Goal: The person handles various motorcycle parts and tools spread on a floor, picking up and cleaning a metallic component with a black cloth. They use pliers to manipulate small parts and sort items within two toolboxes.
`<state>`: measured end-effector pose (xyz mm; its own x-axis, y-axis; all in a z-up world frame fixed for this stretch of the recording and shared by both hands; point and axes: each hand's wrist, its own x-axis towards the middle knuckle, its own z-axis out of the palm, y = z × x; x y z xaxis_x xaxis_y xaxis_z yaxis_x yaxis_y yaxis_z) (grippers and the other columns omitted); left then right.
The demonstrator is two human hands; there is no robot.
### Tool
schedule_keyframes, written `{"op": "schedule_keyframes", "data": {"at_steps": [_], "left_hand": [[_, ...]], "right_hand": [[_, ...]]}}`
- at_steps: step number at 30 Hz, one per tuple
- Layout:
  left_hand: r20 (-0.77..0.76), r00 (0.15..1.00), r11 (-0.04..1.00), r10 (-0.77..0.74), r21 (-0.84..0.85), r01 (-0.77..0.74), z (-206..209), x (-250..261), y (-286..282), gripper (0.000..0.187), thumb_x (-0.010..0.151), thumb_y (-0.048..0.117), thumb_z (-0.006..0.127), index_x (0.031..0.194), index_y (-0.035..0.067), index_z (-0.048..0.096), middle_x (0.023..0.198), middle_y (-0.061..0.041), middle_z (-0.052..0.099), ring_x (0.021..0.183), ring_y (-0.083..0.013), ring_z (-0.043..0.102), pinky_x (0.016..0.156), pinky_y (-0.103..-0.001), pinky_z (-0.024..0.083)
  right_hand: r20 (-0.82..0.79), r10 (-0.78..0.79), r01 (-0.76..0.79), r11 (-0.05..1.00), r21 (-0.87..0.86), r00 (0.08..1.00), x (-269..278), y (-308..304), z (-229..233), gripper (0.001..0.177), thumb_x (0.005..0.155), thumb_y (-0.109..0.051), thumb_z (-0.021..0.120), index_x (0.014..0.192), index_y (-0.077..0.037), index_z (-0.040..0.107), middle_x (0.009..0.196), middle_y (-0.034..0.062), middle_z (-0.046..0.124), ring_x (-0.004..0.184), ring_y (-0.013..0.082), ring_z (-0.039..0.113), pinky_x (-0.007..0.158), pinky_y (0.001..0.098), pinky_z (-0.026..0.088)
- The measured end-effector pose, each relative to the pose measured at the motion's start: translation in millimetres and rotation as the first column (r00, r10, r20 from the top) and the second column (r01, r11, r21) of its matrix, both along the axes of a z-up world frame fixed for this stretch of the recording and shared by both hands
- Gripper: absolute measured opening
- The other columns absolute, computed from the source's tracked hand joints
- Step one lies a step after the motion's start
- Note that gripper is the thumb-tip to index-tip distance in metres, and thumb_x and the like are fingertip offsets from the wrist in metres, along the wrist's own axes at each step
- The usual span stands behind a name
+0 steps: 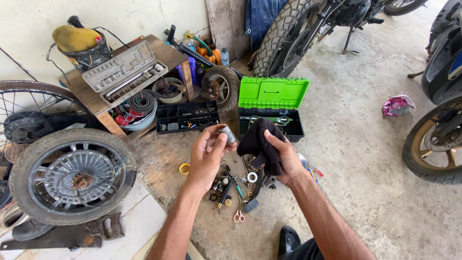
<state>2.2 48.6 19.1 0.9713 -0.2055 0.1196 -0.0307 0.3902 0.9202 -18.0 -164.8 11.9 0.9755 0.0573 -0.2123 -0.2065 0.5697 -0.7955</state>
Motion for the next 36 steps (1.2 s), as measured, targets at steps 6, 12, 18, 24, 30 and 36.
{"op": "schedule_keyframes", "data": {"at_steps": [6,12,18,24,30,36], "left_hand": [[-0.139,0.984,0.954,-0.108,-0.294,0.064,-6,6,-21,0.020,0.106,0.015,0.056,0.118,0.000,0.055,0.104,-0.014,0.070,0.096,-0.0218,0.071,0.095,-0.040,0.061],[-0.110,0.978,0.933,-0.177,-0.335,0.132,2,6,-30,0.026,0.105,0.024,0.051,0.121,0.006,0.062,0.094,-0.006,0.067,0.085,-0.0158,0.068,0.081,-0.036,0.060],[0.125,0.986,0.994,-0.113,0.019,0.111,-7,-6,-42,0.027,0.105,0.030,0.059,0.121,0.008,0.059,0.095,0.000,0.065,0.081,-0.0077,0.062,0.070,-0.025,0.054],[0.336,0.942,0.980,-0.022,0.194,-0.046,-15,-15,-43,0.023,0.104,0.021,0.064,0.118,0.005,0.055,0.099,-0.001,0.068,0.083,-0.0060,0.063,0.070,-0.022,0.054],[0.688,0.725,0.834,-0.023,0.413,-0.366,-21,-18,-37,0.027,0.099,0.018,0.071,0.116,0.004,0.054,0.100,-0.009,0.070,0.087,-0.0126,0.072,0.068,-0.027,0.058],[0.554,0.833,0.876,0.018,0.393,-0.280,-17,-23,-35,0.028,0.102,0.024,0.065,0.118,0.004,0.054,0.095,-0.006,0.070,0.082,-0.0125,0.073,0.068,-0.026,0.060]], "right_hand": [[0.126,-0.089,0.099,0.992,-0.076,0.988,-11,29,19,0.041,0.091,-0.019,0.066,0.130,-0.011,0.059,0.106,0.0023,0.069,0.086,0.0138,0.070,0.064,0.0345,0.064],[0.498,-0.096,0.343,0.834,-0.433,0.862,-11,23,15,0.032,0.103,-0.014,0.064,0.132,-0.003,0.060,0.118,0.0048,0.068,0.107,0.0095,0.062,0.093,0.0266,0.053],[0.724,0.028,0.566,0.604,-0.561,0.689,-17,23,11,0.028,0.103,-0.010,0.067,0.129,-0.002,0.060,0.118,0.0055,0.065,0.109,0.0106,0.062,0.097,0.0256,0.052],[0.657,-0.098,0.524,0.696,-0.492,0.747,-11,26,8,0.025,0.105,-0.015,0.064,0.125,-0.001,0.060,0.113,0.0027,0.067,0.103,0.0081,0.061,0.091,0.0237,0.053],[0.494,-0.147,0.381,0.826,-0.415,0.857,-8,25,7,0.028,0.103,-0.017,0.064,0.125,0.001,0.064,0.111,0.0021,0.070,0.100,0.0061,0.061,0.088,0.0229,0.052],[0.109,-0.176,0.192,0.968,-0.160,0.978,-15,27,19,0.032,0.099,-0.025,0.062,0.125,-0.007,0.065,0.097,0.0037,0.068,0.076,0.0097,0.062,0.064,0.0285,0.053]]}}
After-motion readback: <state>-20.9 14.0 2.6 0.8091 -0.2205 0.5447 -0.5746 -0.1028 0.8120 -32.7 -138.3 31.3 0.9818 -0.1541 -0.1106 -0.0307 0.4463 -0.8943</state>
